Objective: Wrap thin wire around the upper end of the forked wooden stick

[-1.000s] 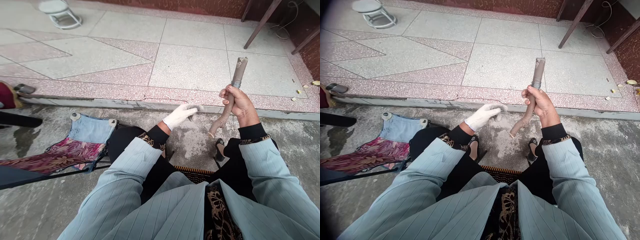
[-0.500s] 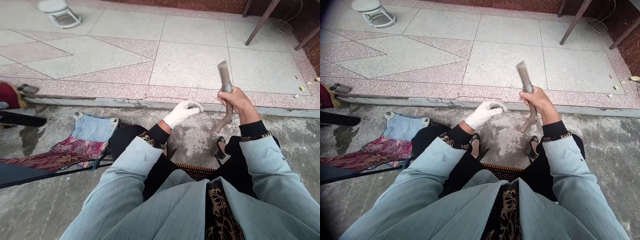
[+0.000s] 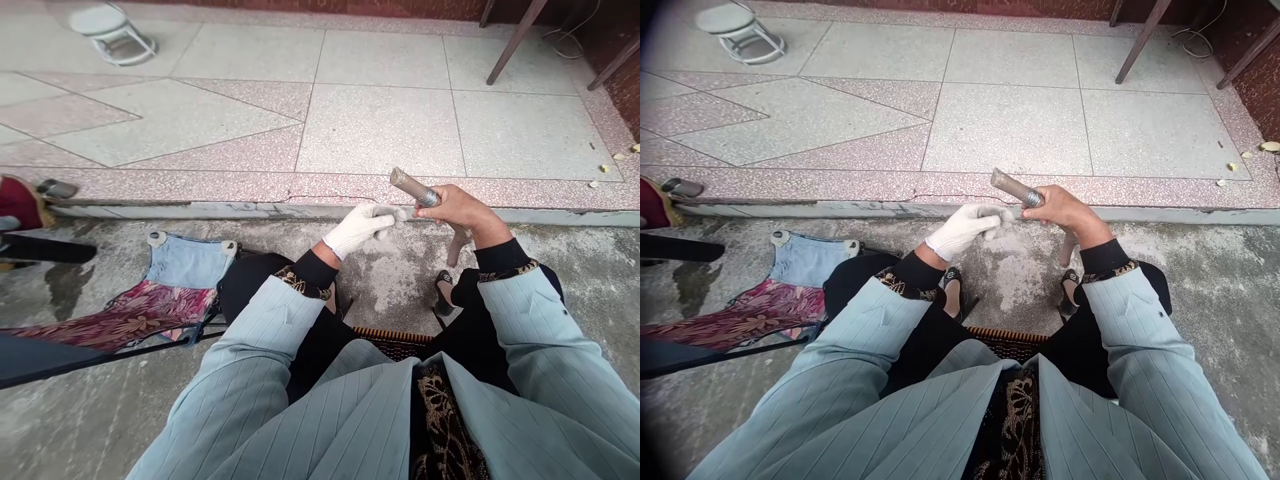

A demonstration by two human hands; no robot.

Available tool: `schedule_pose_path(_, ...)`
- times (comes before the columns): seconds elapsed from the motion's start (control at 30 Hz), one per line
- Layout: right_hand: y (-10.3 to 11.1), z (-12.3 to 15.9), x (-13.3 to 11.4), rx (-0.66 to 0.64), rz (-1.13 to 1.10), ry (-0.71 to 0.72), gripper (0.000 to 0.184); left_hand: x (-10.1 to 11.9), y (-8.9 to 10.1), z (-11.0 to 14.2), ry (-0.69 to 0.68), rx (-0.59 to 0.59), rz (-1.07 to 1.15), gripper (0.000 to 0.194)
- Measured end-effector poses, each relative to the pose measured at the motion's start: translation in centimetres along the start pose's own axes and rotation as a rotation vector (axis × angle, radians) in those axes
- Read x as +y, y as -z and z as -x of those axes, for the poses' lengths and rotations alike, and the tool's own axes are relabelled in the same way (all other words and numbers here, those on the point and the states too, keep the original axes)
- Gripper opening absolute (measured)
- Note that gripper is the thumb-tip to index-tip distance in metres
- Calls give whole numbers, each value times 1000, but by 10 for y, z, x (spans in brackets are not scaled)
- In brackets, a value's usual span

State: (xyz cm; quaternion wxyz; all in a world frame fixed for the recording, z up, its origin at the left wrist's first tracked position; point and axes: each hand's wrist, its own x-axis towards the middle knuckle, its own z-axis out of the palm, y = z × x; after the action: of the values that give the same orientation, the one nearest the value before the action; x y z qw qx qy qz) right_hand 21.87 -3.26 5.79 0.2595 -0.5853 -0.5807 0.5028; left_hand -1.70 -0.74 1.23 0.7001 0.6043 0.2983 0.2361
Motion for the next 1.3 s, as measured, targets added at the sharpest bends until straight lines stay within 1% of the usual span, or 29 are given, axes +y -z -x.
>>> schedule_pose_path(0.13, -4, -1, -2, -1, 19, -17, 25, 0, -1, 0, -3, -4, 58, 28)
schedule_pose_path(0.3, -5, 2, -3, -76, -19, -10, 24, -2, 1, 0, 0, -44, 98, 31)
schedule_pose_path(0.37, -4, 4, -2, -152, -67, 1, 28, -3, 1, -1, 8, -40, 143, 34)
schedule_pose_path(0.47, 0, 6, 1, -306, -136, 36, 36, -2, 1, 0, 5, -22, 219, 39)
schedule_pose_path(0.53, 3, 7, 2, -396, -170, 57, 39, -1, 0, 0, 11, -10, 225, 43)
schedule_pose_path(0.63, 5, 6, 5, -466, -244, 81, 41, 3, -1, 1, -1, -3, 156, 44)
schedule_pose_path(0.8, 2, 4, 13, -466, -425, 109, 39, 11, -1, 5, -69, 28, -33, 34)
schedule_pose_path(0.87, -1, 2, 16, -475, -484, 118, 40, 11, 0, 7, -101, 30, -142, 35)
schedule_pose_path(0.93, -4, 1, 17, -491, -527, 128, 41, 9, 1, 7, -183, 55, -291, 43)
schedule_pose_path(1.03, -9, 0, 17, -495, -585, 124, 39, 0, 3, 5, -398, 158, -570, 56)
schedule_pose_path(1.1, -12, -1, 18, -484, -648, 119, 39, -7, 6, 1, -579, 230, -736, 55)
schedule_pose_path(1.17, -15, -3, 19, -475, -707, 102, 38, -11, 10, -2, -735, 270, -880, 51)
schedule_pose_path(1.23, -19, -4, 19, -472, -734, 75, 36, -13, 14, -2, -820, 287, -1008, 49)
schedule_pose_path(1.3, -21, -4, 18, -468, -740, 50, 36, -12, 16, 1, -824, 313, -1098, 47)
